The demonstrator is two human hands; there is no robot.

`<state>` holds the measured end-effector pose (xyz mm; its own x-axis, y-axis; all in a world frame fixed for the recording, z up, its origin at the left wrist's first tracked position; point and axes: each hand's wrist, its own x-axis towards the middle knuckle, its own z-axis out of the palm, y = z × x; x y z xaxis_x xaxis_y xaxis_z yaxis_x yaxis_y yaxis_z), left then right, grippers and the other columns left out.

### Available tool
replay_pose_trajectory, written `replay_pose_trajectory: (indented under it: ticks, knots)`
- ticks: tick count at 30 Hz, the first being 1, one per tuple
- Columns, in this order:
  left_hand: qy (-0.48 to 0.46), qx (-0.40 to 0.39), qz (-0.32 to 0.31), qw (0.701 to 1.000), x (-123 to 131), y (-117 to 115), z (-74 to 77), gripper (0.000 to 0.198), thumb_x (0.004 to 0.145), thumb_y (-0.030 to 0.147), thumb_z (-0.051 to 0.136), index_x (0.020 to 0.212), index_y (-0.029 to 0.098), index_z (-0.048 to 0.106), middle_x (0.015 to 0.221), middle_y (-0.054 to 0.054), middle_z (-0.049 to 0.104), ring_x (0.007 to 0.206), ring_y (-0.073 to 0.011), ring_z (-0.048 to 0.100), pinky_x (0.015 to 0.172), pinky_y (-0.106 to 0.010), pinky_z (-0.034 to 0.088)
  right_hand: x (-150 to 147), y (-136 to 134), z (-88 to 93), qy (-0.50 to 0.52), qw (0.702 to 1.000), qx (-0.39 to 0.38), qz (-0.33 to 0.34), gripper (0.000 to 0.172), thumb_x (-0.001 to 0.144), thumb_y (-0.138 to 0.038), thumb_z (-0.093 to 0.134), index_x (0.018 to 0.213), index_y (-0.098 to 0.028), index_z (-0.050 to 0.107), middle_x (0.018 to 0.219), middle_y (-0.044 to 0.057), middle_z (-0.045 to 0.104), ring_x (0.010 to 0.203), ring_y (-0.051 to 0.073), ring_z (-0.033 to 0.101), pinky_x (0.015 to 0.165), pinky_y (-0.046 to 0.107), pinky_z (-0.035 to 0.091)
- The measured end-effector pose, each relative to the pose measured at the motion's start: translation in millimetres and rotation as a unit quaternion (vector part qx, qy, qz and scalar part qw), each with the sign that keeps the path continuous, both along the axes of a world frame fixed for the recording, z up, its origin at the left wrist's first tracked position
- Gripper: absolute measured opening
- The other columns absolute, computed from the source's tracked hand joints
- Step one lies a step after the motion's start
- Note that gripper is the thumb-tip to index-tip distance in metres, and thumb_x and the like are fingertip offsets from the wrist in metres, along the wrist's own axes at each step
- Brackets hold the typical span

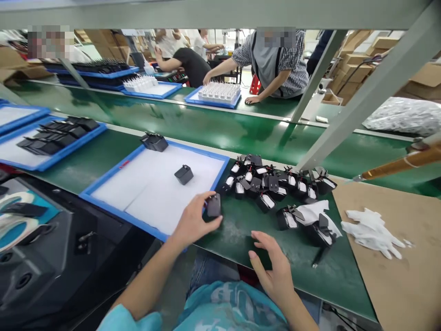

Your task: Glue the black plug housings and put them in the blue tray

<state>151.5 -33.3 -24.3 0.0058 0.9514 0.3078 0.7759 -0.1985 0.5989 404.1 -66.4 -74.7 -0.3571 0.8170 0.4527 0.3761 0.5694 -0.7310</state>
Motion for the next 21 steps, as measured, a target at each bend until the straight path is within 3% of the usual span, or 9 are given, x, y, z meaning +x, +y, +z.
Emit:
replay_pose_trajectory:
  ticks: [3, 6, 9, 13, 17, 21]
  knots:
    - [0.075, -0.042, 0.001, 0.996, -40.8, 26.2, 15.2, 0.053, 0.075, 0.028, 0.063, 0.124, 0.019, 0.046, 0.111, -0.009, 0.06, 0.091, -0.022, 0.059, 0.081, -0.035, 0.049, 1.6, 3.7, -4.6, 0.002, 1.0, -0.012, -0.019, 0.048, 0.089, -0.015, 0.054, 0.134, -0.027, 0.041, 0.119, 0.01, 0.059, 0.105, 0.019, 0.061, 0.08, 0.032, 0.058]
    - [0.158, -0.075, -0.012, 0.984, -62.9, 50.6, 17.3, 0.053, 0.074, 0.023, 0.059, 0.125, 0.016, 0.046, 0.11, -0.011, 0.061, 0.097, -0.026, 0.057, 0.082, -0.037, 0.049, 1.3, 4.9, -8.4, -0.01, 0.999, -0.024, -0.031, 0.043, 0.091, -0.019, 0.053, 0.131, -0.027, 0.044, 0.113, 0.008, 0.062, 0.097, 0.017, 0.064, 0.076, 0.029, 0.059]
    - [0.21, -0.072, -0.014, 0.975, -68.7, 64.9, 9.8, 0.052, 0.071, 0.017, 0.058, 0.123, 0.015, 0.049, 0.115, -0.012, 0.06, 0.102, -0.0281, 0.055, 0.086, -0.039, 0.048, -0.5, 4.4, -12.4, -0.011, 0.999, -0.029, -0.034, 0.041, 0.091, -0.021, 0.053, 0.13, -0.027, 0.045, 0.11, 0.007, 0.064, 0.091, 0.016, 0.066, 0.075, 0.026, 0.058]
    - [0.233, -0.043, 0.045, 0.97, -68.1, 70.8, -0.8, 0.038, 0.08, 0.026, 0.056, 0.115, 0.013, 0.053, 0.113, -0.016, 0.059, 0.108, -0.0334, 0.05, 0.094, -0.048, 0.041, -1.1, 4.0, -16.7, -0.001, 0.999, -0.035, -0.033, 0.039, 0.091, -0.021, 0.052, 0.129, -0.026, 0.046, 0.108, 0.007, 0.065, 0.087, 0.015, 0.066, 0.074, 0.026, 0.058]
    - [0.24, -0.031, 0.074, 0.967, -71.9, 73.6, -2.3, 0.029, 0.085, 0.023, 0.051, 0.112, 0.016, 0.056, 0.11, -0.015, 0.06, 0.106, -0.0324, 0.049, 0.093, -0.047, 0.04, 0.6, 4.2, -18.0, 0.0, 0.999, -0.038, -0.026, 0.039, 0.091, -0.021, 0.052, 0.129, -0.025, 0.046, 0.107, 0.007, 0.065, 0.085, 0.015, 0.067, 0.076, 0.027, 0.058]
    - [0.211, -0.009, 0.121, 0.97, -79.5, 76.7, -0.6, 0.029, 0.082, 0.026, 0.057, 0.11, 0.019, 0.06, 0.133, -0.016, 0.047, 0.126, -0.0397, 0.034, 0.1, -0.056, 0.031, 1.4, 4.3, -17.3, -0.004, 0.999, -0.039, -0.026, 0.039, 0.091, -0.021, 0.051, 0.129, -0.025, 0.046, 0.106, 0.007, 0.066, 0.083, 0.015, 0.067, 0.077, 0.028, 0.057]
